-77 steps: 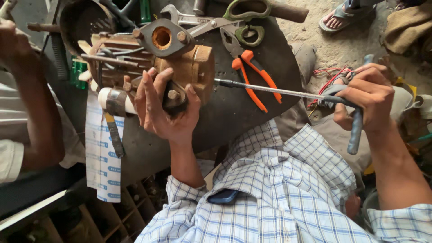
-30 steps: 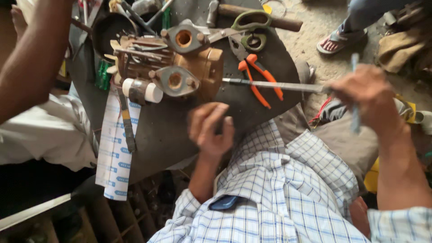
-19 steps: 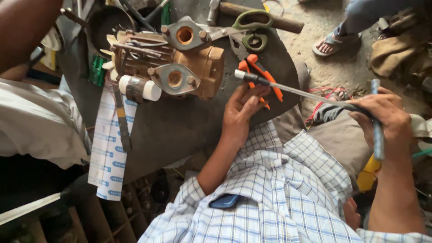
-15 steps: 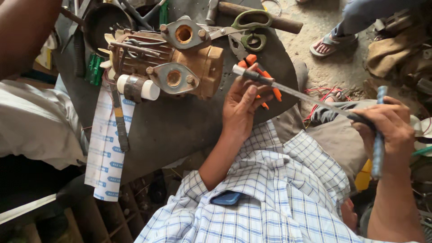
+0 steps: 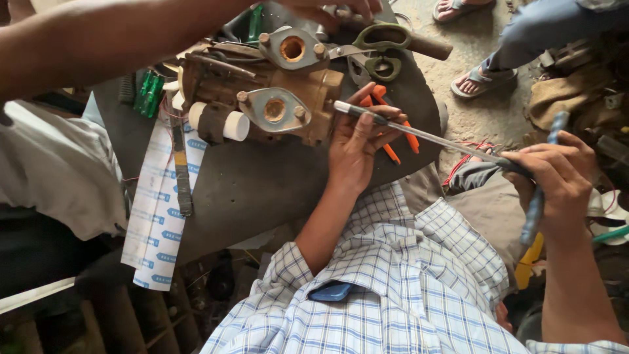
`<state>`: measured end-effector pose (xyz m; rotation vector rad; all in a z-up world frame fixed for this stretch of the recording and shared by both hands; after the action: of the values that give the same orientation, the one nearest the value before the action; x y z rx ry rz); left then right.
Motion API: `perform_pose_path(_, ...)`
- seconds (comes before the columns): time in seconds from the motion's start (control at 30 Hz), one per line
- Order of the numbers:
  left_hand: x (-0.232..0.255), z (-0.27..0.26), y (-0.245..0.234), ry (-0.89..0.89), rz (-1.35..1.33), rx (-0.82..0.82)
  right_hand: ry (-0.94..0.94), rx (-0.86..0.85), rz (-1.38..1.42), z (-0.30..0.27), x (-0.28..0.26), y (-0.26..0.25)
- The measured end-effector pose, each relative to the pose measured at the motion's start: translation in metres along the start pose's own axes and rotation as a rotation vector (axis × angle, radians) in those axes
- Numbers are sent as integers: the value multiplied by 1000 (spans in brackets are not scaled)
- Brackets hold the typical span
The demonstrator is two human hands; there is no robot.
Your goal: The person uses a T-handle wrench to tighten bolts on a small motor block secured on a workbench. They then attach a metal wire loop to the motor casing and use pliers to bend and secure the wire in place.
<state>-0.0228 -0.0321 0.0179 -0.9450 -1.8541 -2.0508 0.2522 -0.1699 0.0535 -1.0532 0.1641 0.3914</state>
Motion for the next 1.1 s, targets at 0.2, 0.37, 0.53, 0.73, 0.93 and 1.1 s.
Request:
perform_pose_path(0.2, 2, 3, 1, 21, -53, -39, -7, -8, -6, 2, 6, 5)
perform_pose_path(0.37, 4, 1, 2, 30, -106, -53, -101, 59, -48, 22, 5, 2)
perform_pose_path(0.53, 4, 2, 5, 19, -142, -89, -59, -1, -20, 29, 7, -7)
perform_pose_path(0.73, -5, 0, 6, -12, -232, -181, 818, -235, 1061, -10, 42, 6)
perform_pose_path(0.93, -13, 1, 4, 18, -269, -148, 505, 22, 866, -48, 41, -4)
perform_pose_path(1.1, -18, 0, 3, 20, -313, -135, 115, 175, -123, -53, 16, -23)
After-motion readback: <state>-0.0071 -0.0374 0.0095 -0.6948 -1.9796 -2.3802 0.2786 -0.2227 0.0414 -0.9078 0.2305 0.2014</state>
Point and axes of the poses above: each hand's wrist, its own z-axis towards the middle knuckle, its own y-axis out of the palm, x = y × z, the point moved 3 cm from there along z, towards the middle knuckle, and after that the axes turned 5 degrees about -z, right-handed, at the moved point
